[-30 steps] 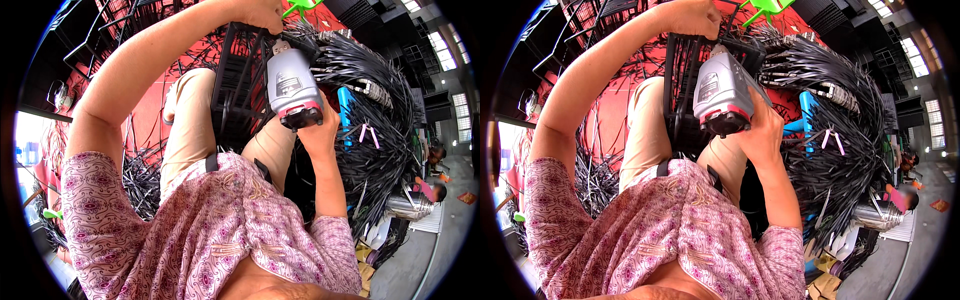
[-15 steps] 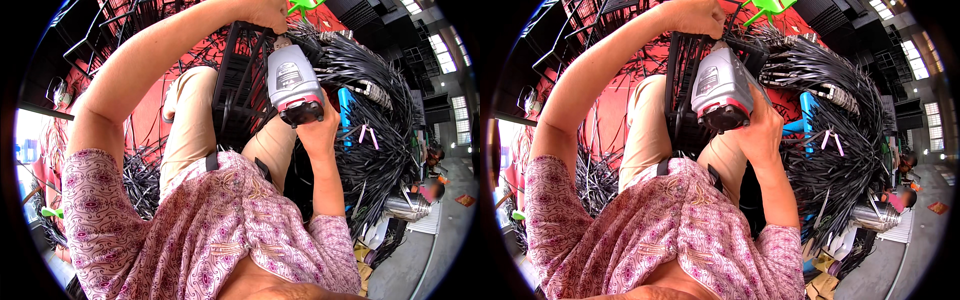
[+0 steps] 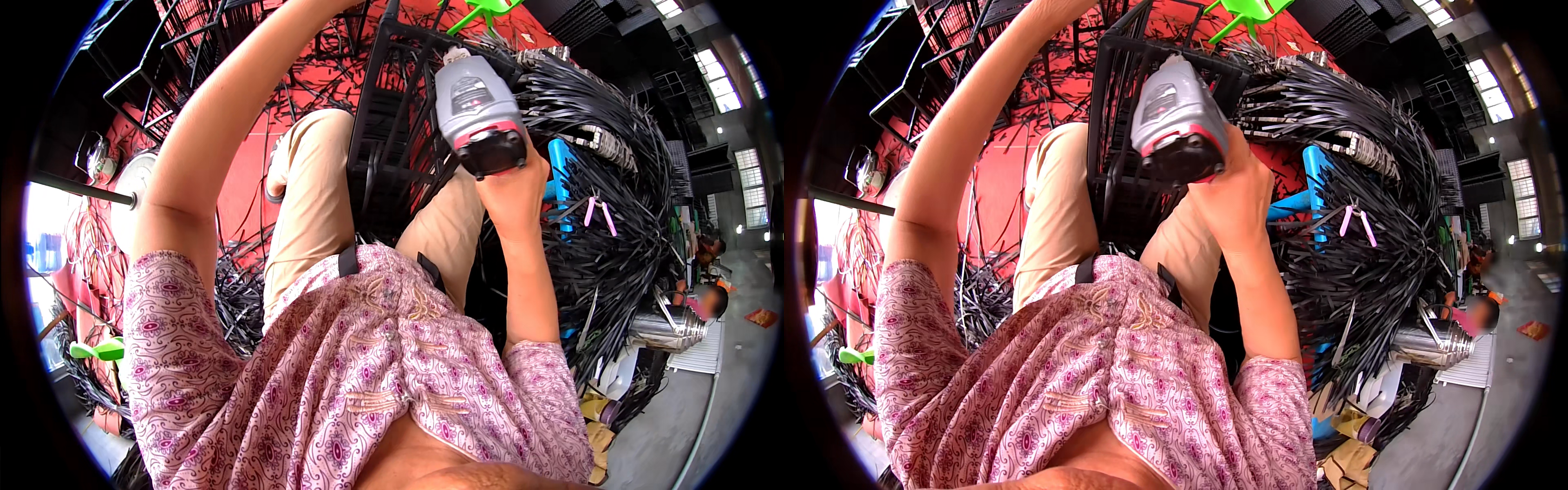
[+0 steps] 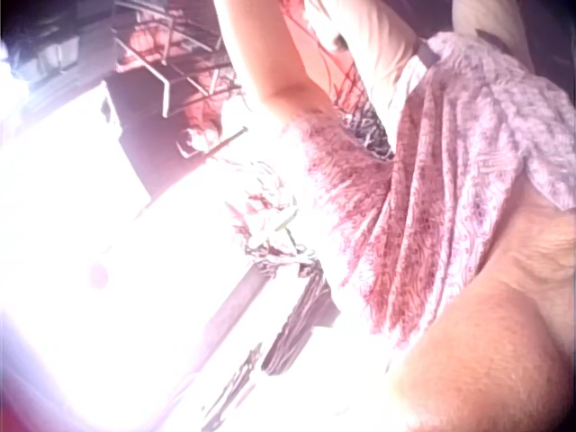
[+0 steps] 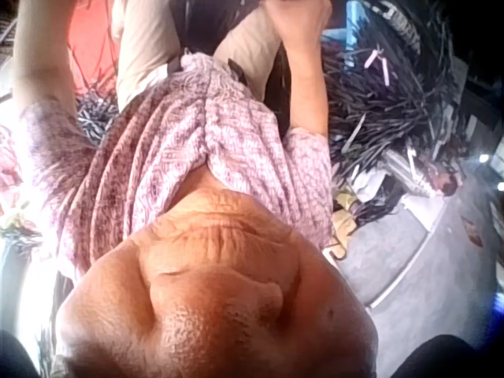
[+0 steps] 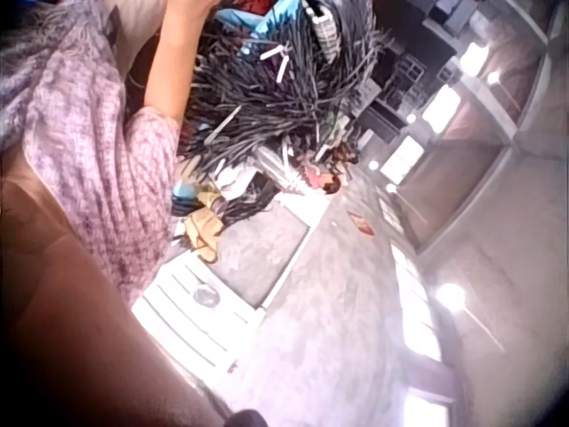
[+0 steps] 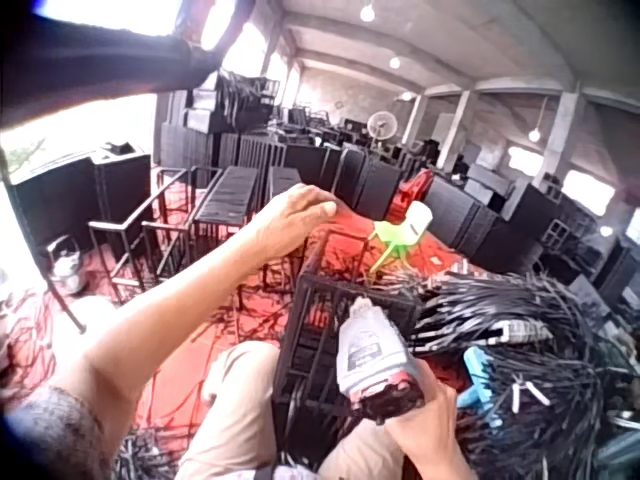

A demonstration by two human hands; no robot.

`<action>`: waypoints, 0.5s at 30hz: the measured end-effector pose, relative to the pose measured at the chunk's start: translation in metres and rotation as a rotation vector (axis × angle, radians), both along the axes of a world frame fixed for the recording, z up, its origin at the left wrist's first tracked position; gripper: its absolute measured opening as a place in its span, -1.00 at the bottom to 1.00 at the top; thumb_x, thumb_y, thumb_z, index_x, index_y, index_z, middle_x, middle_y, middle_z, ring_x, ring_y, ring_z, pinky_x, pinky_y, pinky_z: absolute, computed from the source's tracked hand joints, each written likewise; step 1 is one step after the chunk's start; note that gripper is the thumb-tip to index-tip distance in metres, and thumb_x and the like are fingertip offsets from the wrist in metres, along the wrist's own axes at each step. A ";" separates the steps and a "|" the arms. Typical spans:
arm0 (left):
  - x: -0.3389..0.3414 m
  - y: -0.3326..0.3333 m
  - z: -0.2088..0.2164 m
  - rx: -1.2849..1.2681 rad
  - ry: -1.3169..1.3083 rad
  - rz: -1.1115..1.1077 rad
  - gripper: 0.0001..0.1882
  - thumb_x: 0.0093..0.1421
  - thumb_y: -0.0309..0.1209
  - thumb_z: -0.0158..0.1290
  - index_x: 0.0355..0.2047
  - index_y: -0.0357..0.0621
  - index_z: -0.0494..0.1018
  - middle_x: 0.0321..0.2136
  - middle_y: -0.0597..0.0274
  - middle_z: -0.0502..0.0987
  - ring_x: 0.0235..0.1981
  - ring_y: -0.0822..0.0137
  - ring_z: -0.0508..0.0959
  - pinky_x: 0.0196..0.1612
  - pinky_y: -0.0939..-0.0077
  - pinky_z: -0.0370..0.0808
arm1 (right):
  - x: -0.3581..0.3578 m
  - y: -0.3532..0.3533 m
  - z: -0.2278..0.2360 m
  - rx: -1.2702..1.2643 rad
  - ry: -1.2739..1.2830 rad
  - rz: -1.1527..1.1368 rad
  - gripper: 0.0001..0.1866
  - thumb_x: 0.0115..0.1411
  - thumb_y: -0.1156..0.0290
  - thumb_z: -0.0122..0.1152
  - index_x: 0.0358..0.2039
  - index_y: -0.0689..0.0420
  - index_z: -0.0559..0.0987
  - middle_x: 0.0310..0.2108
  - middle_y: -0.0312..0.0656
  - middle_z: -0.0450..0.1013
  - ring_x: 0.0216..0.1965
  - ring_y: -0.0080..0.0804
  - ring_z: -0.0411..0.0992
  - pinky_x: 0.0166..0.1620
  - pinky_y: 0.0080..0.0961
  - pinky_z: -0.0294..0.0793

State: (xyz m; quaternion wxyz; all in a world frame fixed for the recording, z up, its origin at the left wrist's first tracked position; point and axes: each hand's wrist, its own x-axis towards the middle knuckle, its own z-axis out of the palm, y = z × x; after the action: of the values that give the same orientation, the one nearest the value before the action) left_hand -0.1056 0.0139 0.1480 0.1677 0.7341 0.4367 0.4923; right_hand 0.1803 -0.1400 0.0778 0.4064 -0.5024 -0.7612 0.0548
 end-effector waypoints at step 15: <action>0.039 -0.019 -0.077 -0.034 0.217 0.087 -0.55 0.26 0.06 0.18 -0.30 -0.10 0.68 -0.64 0.29 0.51 -0.61 0.48 0.46 -0.46 0.53 0.38 | 0.227 -0.146 0.021 -0.267 0.856 -0.507 -0.69 0.15 0.44 0.33 -0.12 0.27 0.53 -0.35 -0.20 0.52 -0.48 -0.49 0.48 -0.37 -0.53 0.48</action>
State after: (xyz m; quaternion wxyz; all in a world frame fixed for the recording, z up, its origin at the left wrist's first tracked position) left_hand -0.0665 -0.0049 0.0707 0.1104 0.7604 0.4921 0.4091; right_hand 0.4071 -0.2863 0.0992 0.6145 -0.6512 -0.3672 0.2521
